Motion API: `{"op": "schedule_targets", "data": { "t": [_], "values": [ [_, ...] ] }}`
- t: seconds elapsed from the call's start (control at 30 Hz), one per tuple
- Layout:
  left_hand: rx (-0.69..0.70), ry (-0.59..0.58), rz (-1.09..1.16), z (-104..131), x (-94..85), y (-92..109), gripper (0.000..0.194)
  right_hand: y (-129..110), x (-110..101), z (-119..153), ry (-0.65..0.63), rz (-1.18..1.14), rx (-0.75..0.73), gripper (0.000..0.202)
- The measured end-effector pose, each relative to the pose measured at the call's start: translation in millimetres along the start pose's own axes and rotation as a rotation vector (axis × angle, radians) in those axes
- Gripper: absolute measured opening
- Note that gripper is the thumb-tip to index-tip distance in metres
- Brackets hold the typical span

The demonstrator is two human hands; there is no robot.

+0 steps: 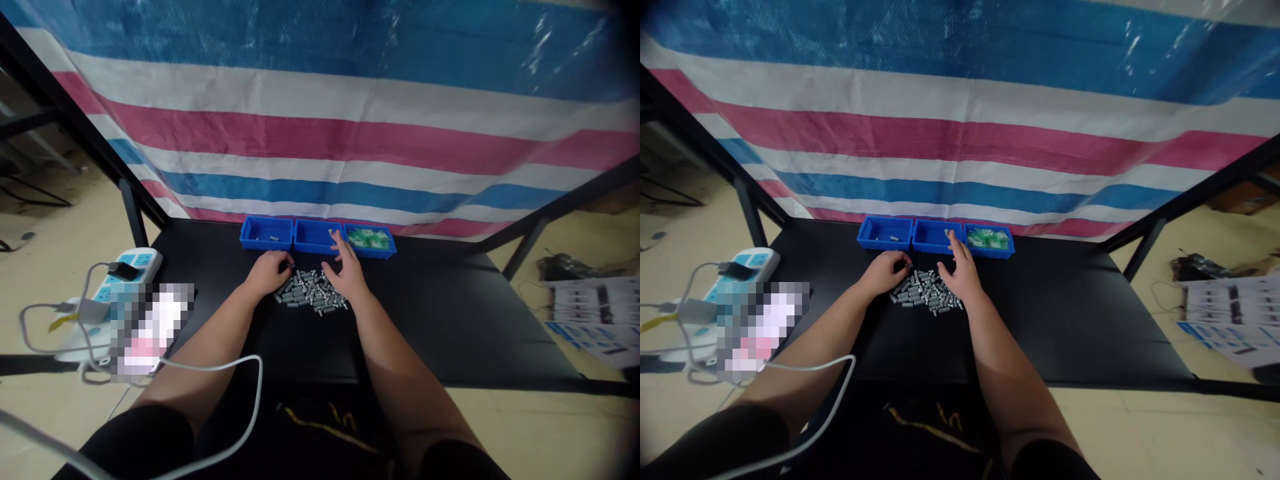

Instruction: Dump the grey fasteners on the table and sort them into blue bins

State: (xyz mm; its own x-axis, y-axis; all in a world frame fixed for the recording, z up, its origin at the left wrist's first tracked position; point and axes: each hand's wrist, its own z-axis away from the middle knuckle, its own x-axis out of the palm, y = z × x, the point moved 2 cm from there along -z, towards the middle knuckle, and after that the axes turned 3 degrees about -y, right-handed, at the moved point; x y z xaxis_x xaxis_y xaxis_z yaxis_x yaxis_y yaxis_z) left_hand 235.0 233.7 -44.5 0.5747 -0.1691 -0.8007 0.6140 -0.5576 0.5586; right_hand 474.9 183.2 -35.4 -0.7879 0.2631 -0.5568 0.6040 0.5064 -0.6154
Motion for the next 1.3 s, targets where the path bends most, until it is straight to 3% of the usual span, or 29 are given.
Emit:
{"op": "schedule_targets", "data": {
  "t": [0.1, 0.2, 0.27, 0.37, 0.57, 0.77, 0.93, 1.1, 1.2, 1.3],
  "values": [
    [-0.001, -0.005, 0.006, 0.1, 0.1, -0.2, 0.014, -1.1, -2.1, 0.4, 0.009, 0.031, 0.006, 0.072],
    [0.006, 0.001, 0.009, 0.3, 0.1, 0.0, 0.013, -4.0, -6.5, 3.2, 0.03, 0.082, 0.027, 0.039],
    [0.011, 0.003, 0.009, 0.4, 0.3, 0.0, 0.012, -5.1, -8.1, 5.2, -0.002, 0.107, 0.039, 0.019],
    [0.012, 0.002, 0.013, 0.3, 0.8, -0.6, 0.012, -4.1, -7.7, 7.6, -0.099, 0.124, 0.069, 0.009],
    [0.005, 0.005, 0.021, 0.2, 1.2, -2.0, 0.011, 3.5, -0.9, 10.2, -0.27, 0.166, 0.087, 0.005],
    [0.013, 0.005, 0.021, 0.2, 0.9, -0.6, 0.011, 7.2, 0.7, 12.0, -0.288, 0.172, 0.142, 0.009],
    [-0.029, 0.052, 0.082, 3.2, -3.5, 5.1, 0.022, 1.9, -4.1, 11.1, -0.172, 0.103, 0.214, 0.005],
    [-0.229, 0.279, 0.206, 4.9, -10.5, 0.2, 0.048, -2.8, -3.5, 10.0, -0.027, -0.042, 0.195, 0.006],
    [-0.384, 0.346, 0.44, 1.0, -6.3, -12.2, 0.049, 1.1, 0.1, 8.4, 0.095, -0.135, 0.15, 0.012],
    [-0.508, 0.396, 0.765, -3.7, 0.3, -23.7, 0.046, 8.1, 5.0, 5.8, 0.137, -0.213, 0.114, 0.035]
  ]
}}
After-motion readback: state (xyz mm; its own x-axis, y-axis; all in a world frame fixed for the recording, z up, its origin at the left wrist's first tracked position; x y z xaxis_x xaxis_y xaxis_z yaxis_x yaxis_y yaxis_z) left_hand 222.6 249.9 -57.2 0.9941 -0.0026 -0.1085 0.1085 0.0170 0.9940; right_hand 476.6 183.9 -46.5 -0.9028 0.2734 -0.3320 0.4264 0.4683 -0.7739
